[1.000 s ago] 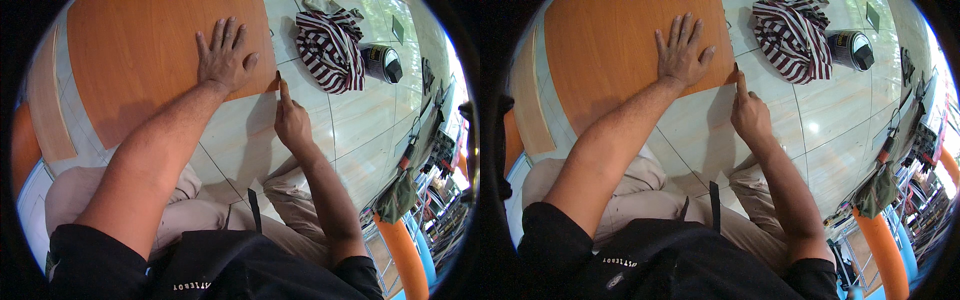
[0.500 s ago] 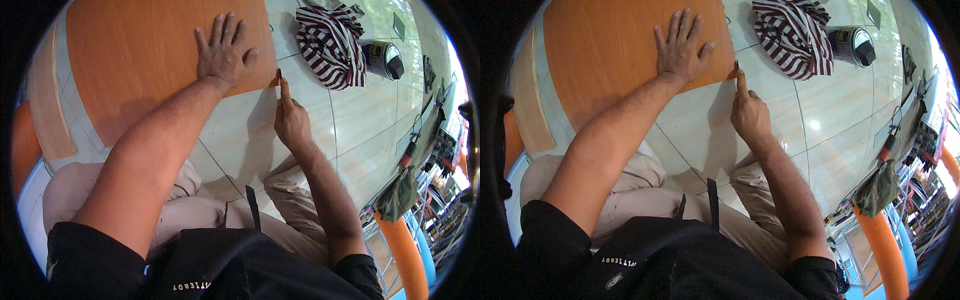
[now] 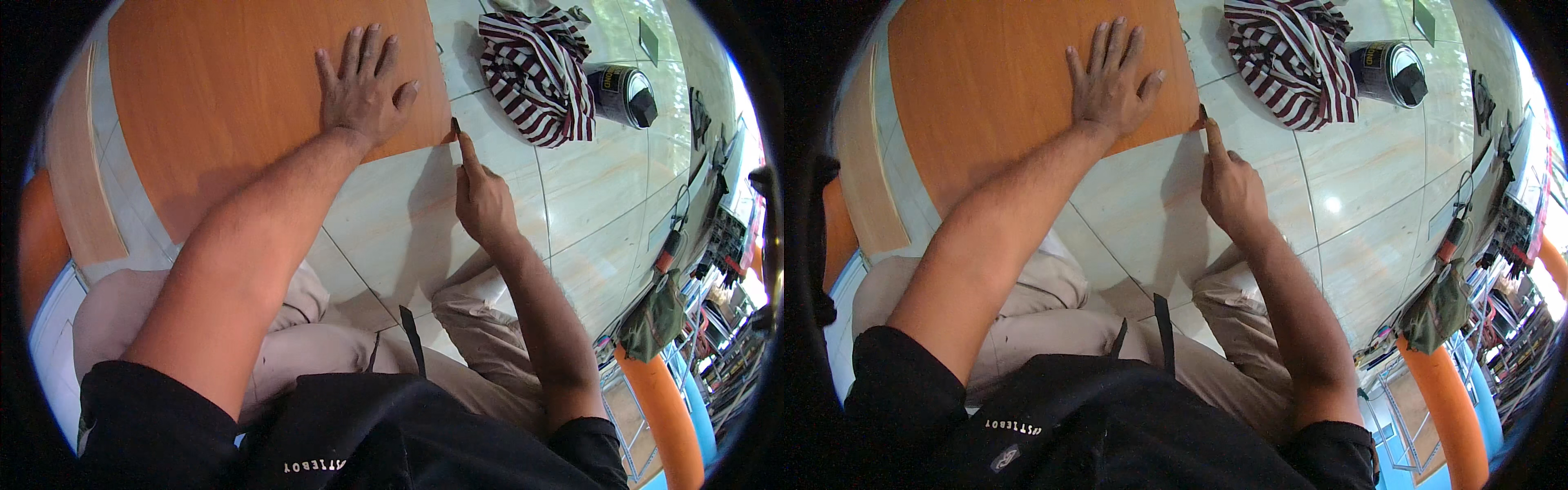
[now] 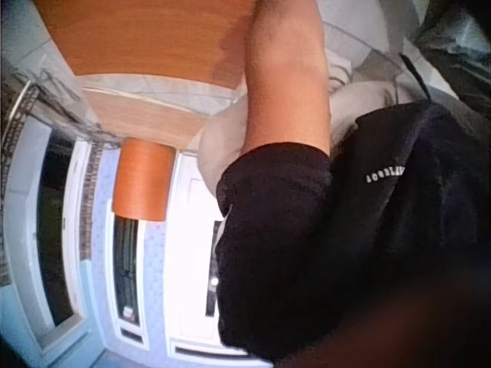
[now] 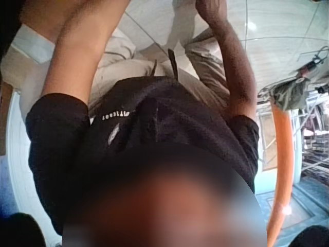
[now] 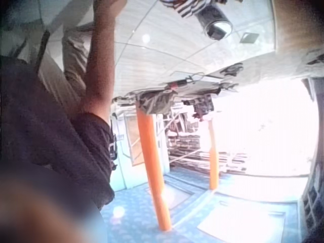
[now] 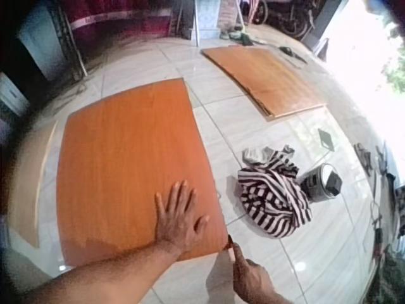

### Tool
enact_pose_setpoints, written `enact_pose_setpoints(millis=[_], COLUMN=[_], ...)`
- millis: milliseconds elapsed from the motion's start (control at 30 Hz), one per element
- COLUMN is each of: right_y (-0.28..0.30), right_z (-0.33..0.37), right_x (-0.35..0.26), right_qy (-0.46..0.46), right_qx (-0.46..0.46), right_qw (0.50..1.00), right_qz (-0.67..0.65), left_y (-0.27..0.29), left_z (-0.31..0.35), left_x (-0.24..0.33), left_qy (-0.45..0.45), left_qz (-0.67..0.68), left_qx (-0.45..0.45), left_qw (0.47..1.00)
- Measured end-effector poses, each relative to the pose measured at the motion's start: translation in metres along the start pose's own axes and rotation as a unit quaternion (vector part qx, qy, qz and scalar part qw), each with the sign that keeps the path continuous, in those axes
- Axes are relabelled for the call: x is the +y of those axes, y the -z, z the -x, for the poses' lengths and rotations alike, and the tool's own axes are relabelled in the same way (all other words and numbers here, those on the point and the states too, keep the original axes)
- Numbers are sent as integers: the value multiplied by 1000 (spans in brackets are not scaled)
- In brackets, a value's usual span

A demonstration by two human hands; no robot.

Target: The person kneels on the floor and wipes a rectangular wooden board with a striped cloth. They flip the board over to clean the other side and then use a small knife to scrape the edges of the board.

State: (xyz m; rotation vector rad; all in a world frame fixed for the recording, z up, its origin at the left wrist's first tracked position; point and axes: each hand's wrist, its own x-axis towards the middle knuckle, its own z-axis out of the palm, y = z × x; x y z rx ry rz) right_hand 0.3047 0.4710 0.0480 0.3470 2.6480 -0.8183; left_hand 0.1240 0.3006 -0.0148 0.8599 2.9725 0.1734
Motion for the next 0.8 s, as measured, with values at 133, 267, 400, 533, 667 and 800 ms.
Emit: enact_pose_setpoints(millis=[133, 267, 400, 533, 667, 800], right_y=[-8, -18, -12, -30, -28, 6], right_z=[9, 4, 15, 13, 9, -4], right_x=[3, 2, 7, 6, 12, 26], right_qy=[13, 3, -5, 13, 19, -52], right_qx=[20, 38, 6, 52, 64, 109], right_qw=[1000, 999, 1000, 998, 997, 986], right_qz=[-6, -25, -7, -22, -44, -116], left_y=[-4, -5, -3, -4, -1, -6], left_z=[6, 5, 2, 4, 2, 0], left_x=[-2, -2, 0, -2, 0, -1], left_qy=[-4, -12, -6, -4, -7, -44], left_qz=[15, 14, 29, 20, 11, -24], left_qx=[5, 15, 23, 8, 18, -29], left_qw=[1000, 1000, 999, 1000, 1000, 998])
